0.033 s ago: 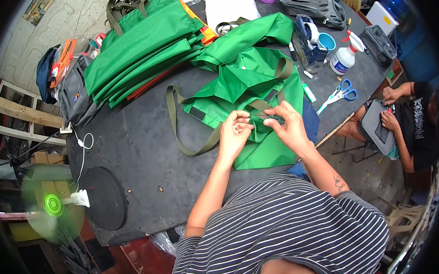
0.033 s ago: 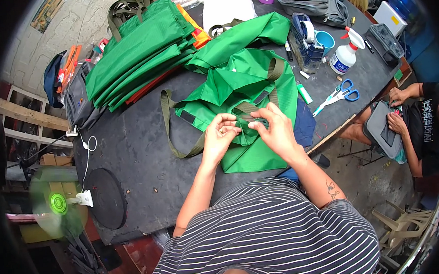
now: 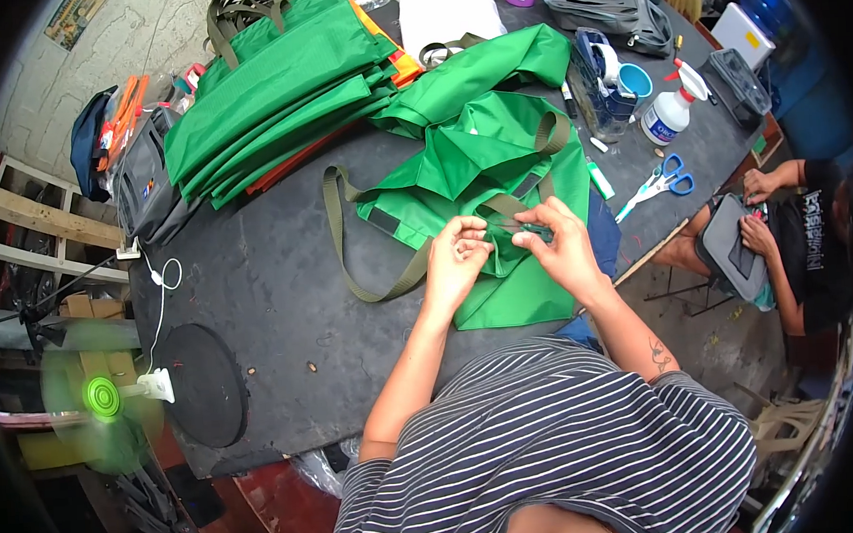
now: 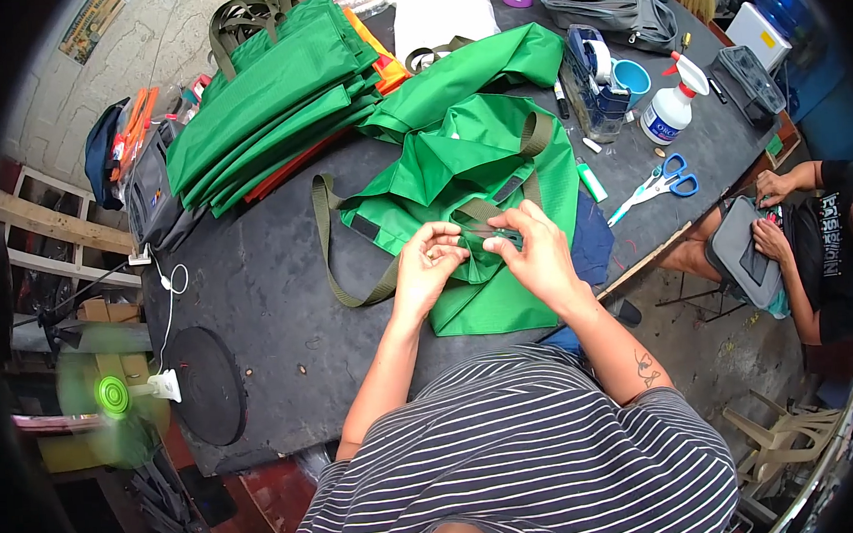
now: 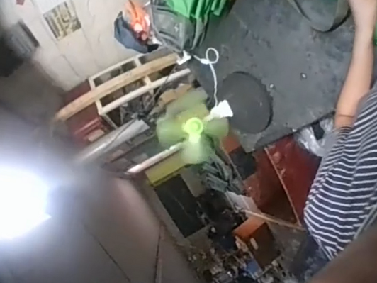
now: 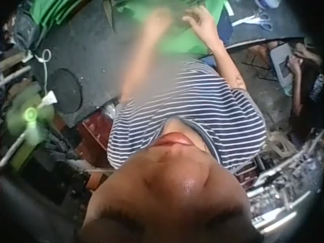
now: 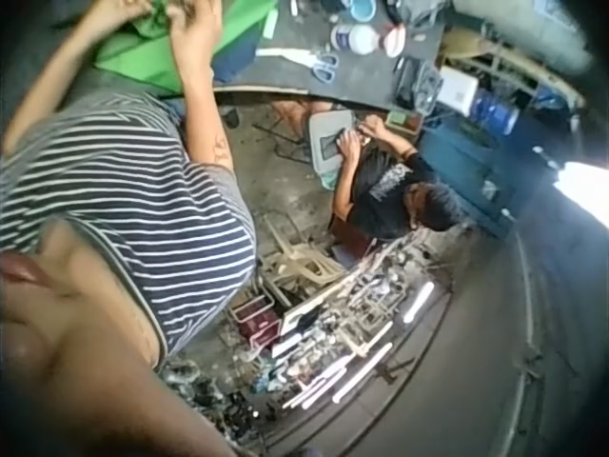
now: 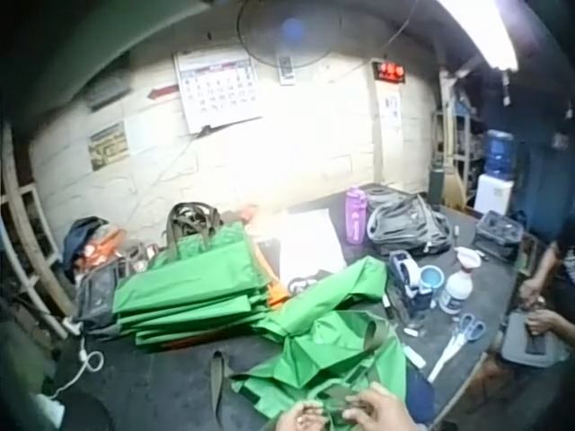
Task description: Inspecting green tote bags, marking them with a pen, and trimming loose threads with nippers.
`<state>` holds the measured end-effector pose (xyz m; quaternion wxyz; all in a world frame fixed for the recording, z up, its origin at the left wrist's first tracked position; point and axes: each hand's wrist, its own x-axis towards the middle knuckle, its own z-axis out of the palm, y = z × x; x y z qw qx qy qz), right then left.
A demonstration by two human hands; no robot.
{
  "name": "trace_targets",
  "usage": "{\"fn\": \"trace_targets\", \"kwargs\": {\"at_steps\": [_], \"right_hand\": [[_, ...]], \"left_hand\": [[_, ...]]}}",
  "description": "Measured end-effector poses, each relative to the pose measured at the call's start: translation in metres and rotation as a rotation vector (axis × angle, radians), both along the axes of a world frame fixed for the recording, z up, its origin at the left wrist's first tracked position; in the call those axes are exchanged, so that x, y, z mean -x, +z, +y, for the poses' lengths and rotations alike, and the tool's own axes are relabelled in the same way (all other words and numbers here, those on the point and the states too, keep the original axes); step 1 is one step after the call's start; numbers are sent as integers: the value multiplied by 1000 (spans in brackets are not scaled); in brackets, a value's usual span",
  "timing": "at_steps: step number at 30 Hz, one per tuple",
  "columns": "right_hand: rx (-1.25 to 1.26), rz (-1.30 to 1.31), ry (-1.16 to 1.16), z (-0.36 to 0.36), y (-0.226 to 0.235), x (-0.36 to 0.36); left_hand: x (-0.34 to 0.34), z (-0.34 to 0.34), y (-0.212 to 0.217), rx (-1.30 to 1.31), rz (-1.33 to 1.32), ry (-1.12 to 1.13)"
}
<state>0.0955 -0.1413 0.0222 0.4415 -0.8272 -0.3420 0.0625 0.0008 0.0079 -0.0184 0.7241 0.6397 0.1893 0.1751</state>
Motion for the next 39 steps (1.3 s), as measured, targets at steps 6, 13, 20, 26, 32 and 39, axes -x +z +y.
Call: {"fn": "trace_targets", "kwargs": {"at_steps": [6,13,20,26,32,39], "right_hand": [[-76,42,35,2,-9,4],[-155,119,27,8,-10,5],[-187,62,47,11,-3,9],[-191,-7,32,12,-3,11],[-229,-4,21,14,-5,13],[-400,85,-135,10,-17,-5]], "left_hand": [[0,8,-12,120,10,-88],[0,7,6,377,-150,-76],[1,5,4,421,-217,-69],[0,4,8,427,-234,-68],[-1,2,11,435,-247,-59],[-3,3,13,413,-259,-49]]}}
